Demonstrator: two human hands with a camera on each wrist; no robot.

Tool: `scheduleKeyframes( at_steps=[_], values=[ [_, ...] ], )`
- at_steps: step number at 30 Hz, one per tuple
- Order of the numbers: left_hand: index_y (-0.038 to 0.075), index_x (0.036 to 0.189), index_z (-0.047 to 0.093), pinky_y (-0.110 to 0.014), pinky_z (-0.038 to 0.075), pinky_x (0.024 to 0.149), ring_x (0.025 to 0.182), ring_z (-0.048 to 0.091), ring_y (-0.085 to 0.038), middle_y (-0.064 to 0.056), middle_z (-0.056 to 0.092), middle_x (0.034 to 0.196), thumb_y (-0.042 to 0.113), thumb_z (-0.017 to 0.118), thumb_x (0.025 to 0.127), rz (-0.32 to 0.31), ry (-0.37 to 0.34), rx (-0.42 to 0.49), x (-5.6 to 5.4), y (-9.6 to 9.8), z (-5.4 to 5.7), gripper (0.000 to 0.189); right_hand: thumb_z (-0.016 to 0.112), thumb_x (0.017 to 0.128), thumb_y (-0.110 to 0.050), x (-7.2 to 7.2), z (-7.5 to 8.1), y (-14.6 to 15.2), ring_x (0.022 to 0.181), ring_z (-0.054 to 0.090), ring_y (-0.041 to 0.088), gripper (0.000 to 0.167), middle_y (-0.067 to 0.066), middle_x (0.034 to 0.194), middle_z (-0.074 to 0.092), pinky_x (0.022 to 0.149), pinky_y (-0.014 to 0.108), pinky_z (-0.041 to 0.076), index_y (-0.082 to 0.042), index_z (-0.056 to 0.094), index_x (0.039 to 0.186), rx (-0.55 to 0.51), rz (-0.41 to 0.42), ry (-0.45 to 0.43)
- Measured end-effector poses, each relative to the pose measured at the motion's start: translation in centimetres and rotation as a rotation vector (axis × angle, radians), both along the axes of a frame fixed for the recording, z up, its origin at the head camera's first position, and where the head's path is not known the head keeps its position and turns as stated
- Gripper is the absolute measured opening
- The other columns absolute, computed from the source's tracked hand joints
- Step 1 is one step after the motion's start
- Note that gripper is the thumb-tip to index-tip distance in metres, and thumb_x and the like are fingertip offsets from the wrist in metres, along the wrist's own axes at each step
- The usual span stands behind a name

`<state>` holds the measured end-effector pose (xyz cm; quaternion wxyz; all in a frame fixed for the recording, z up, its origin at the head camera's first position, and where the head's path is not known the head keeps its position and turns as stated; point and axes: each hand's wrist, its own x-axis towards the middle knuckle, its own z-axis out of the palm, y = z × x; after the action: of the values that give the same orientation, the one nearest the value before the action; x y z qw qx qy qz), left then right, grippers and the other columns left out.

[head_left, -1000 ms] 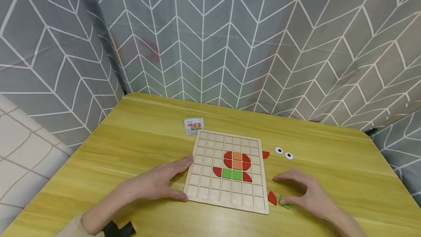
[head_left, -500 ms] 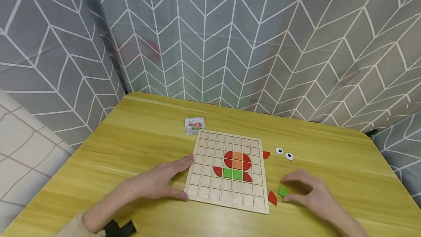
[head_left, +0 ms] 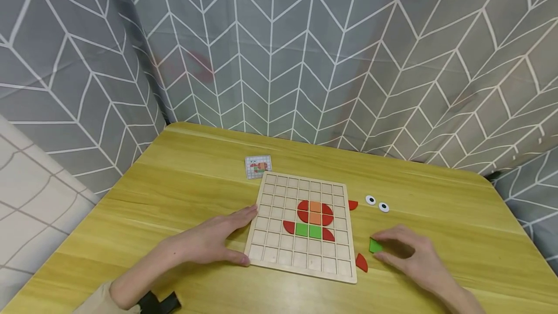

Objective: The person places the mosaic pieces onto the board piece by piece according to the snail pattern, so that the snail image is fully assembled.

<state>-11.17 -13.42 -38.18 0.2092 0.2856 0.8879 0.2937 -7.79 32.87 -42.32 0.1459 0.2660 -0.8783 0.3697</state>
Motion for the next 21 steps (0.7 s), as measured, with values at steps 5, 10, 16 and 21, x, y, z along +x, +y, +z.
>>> scheduleKeyframes(
  at_steps=[5,10,16,21],
  values=[
    [0.015,0.160,0.024,-0.052,0.027,0.120,0.152,0.022,-0.025,-0.001,0.017,0.167,0.064,0.072,0.080,-0.002,0.004,0.001,0.0,0.0,0.1,0.105,0.091,0.061,0.006,-0.2,-0.2,0.2,0.096,0.065,-0.001,0.051,-0.005,0.098,0.074,0.092,0.006,0.044,-0.017,0.075,0.104,-0.013,-0.063,0.066],
    [0.015,0.160,0.024,-0.053,0.026,0.120,0.152,0.022,-0.026,-0.001,0.017,0.167,0.064,0.071,0.080,-0.003,0.010,0.001,0.1,0.0,0.0,0.105,0.091,0.061,0.005,-0.2,-0.2,0.5,0.093,0.065,-0.003,0.050,-0.007,0.096,0.073,0.089,0.005,0.044,-0.019,0.076,0.102,0.013,-0.124,0.065],
    [0.016,0.160,0.024,-0.053,0.027,0.120,0.152,0.022,-0.026,-0.001,0.017,0.167,0.064,0.071,0.080,-0.007,0.015,-0.003,0.0,0.0,-0.1,0.105,0.090,0.067,0.000,0.1,0.2,0.2,0.094,0.064,-0.006,0.043,-0.008,0.096,0.074,0.090,0.003,0.042,-0.021,0.076,0.102,0.020,-0.195,0.008],
    [0.017,0.160,0.023,-0.053,0.027,0.120,0.151,0.024,-0.026,-0.002,0.017,0.167,0.064,0.071,0.080,-0.002,0.020,-0.014,0.1,0.0,-0.1,0.105,0.090,0.074,-0.019,0.0,1.6,-1.3,0.097,0.059,-0.013,0.034,-0.014,0.094,0.074,0.090,0.000,0.035,-0.031,0.075,0.101,0.049,-0.351,-0.076]
  ],
)
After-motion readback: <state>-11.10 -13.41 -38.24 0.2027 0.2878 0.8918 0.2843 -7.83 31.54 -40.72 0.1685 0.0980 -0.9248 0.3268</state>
